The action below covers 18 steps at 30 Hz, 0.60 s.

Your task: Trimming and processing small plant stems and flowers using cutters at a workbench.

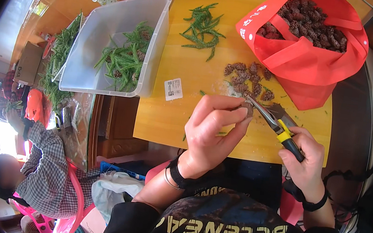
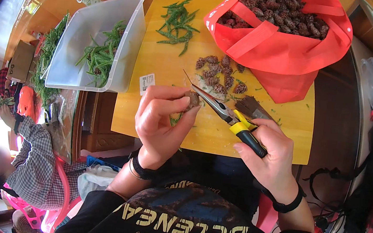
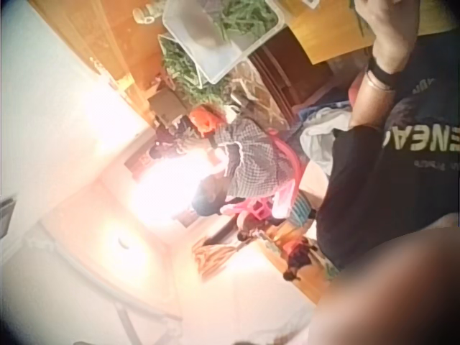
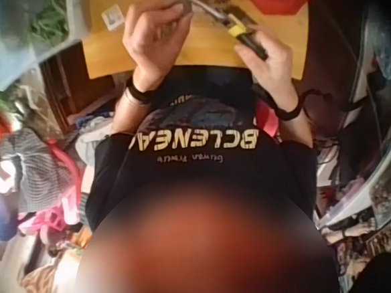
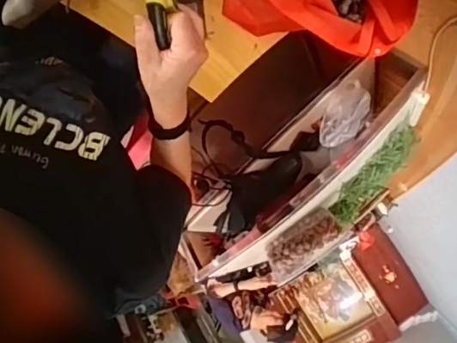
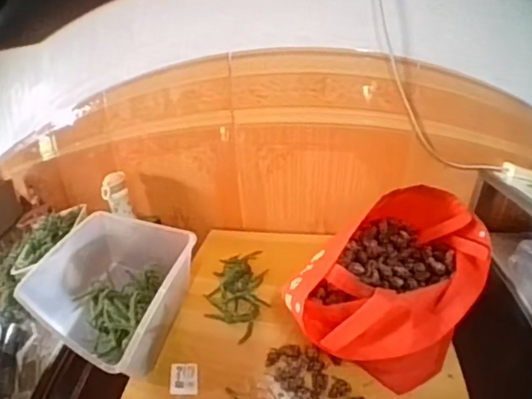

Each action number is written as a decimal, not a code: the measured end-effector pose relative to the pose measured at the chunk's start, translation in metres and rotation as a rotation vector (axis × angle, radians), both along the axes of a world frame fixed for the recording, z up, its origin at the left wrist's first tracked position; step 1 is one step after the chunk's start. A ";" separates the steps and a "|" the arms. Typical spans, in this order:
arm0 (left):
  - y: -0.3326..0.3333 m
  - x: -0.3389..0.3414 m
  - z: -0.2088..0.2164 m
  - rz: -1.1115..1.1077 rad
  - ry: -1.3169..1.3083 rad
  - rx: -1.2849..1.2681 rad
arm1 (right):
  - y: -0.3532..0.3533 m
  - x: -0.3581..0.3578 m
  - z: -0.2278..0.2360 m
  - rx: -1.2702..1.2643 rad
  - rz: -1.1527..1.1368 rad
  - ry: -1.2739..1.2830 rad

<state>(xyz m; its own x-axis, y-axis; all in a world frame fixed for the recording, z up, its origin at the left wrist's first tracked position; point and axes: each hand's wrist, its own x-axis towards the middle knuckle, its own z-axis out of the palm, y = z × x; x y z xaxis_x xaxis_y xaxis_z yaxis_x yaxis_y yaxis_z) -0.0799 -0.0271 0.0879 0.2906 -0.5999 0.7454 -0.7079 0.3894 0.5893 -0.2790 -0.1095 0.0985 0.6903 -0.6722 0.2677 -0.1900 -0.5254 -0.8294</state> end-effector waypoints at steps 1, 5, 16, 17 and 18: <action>0.000 0.001 -0.002 -0.057 0.118 0.039 | 0.000 -0.001 0.000 0.000 0.000 -0.001; -0.001 0.000 -0.012 -0.206 0.344 0.052 | -0.002 -0.011 0.005 0.086 0.014 0.012; 0.001 0.002 -0.007 -0.404 0.910 0.121 | -0.029 -0.071 -0.020 0.050 -0.354 0.529; 0.002 0.002 -0.006 -0.402 0.911 0.119 | -0.033 -0.079 -0.033 -0.108 -0.331 0.505; 0.003 0.003 -0.005 -0.451 0.975 0.151 | -0.036 -0.082 -0.037 -0.110 -0.331 0.506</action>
